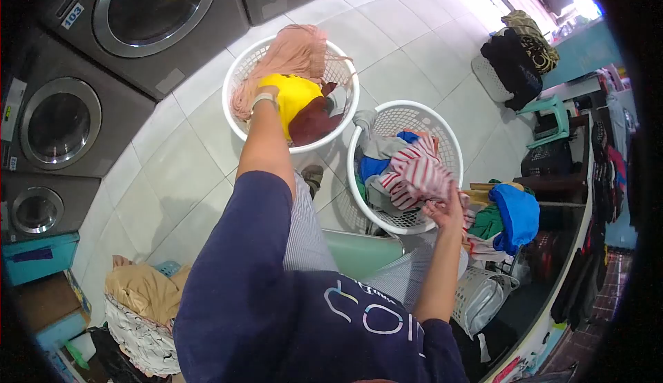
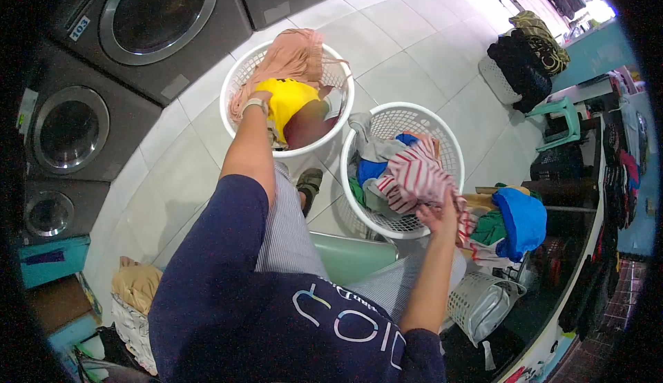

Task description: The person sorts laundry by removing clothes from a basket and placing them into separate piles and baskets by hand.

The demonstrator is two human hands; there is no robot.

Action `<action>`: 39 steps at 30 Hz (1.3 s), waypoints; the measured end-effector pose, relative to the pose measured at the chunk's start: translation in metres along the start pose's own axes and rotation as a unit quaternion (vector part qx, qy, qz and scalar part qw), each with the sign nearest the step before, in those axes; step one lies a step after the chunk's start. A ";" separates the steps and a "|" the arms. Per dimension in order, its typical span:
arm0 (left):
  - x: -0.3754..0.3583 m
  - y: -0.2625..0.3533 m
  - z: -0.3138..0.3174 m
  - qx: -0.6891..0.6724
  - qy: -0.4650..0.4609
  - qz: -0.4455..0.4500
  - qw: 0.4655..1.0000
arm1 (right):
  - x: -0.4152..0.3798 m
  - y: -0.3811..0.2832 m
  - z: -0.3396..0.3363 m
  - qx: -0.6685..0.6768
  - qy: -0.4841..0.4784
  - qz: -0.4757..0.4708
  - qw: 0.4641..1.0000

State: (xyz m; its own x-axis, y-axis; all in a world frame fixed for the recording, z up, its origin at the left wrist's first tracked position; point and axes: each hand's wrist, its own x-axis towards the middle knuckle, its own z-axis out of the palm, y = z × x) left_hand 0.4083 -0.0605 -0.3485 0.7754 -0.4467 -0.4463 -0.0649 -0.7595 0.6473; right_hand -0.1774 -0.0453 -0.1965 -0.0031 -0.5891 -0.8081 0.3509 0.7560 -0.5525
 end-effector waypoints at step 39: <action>-0.316 0.092 0.034 0.296 -0.432 0.497 0.692 | -0.242 -0.313 -0.122 -0.210 0.202 -0.630 0.719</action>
State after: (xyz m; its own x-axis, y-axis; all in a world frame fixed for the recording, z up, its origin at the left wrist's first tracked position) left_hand 0.1356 -0.0053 -0.1689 -0.4854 -0.8092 -0.3310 -0.7407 0.1795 0.6474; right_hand -0.4004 -0.1044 0.1467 -0.3725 -0.8155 0.4430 -0.4838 -0.2368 -0.8426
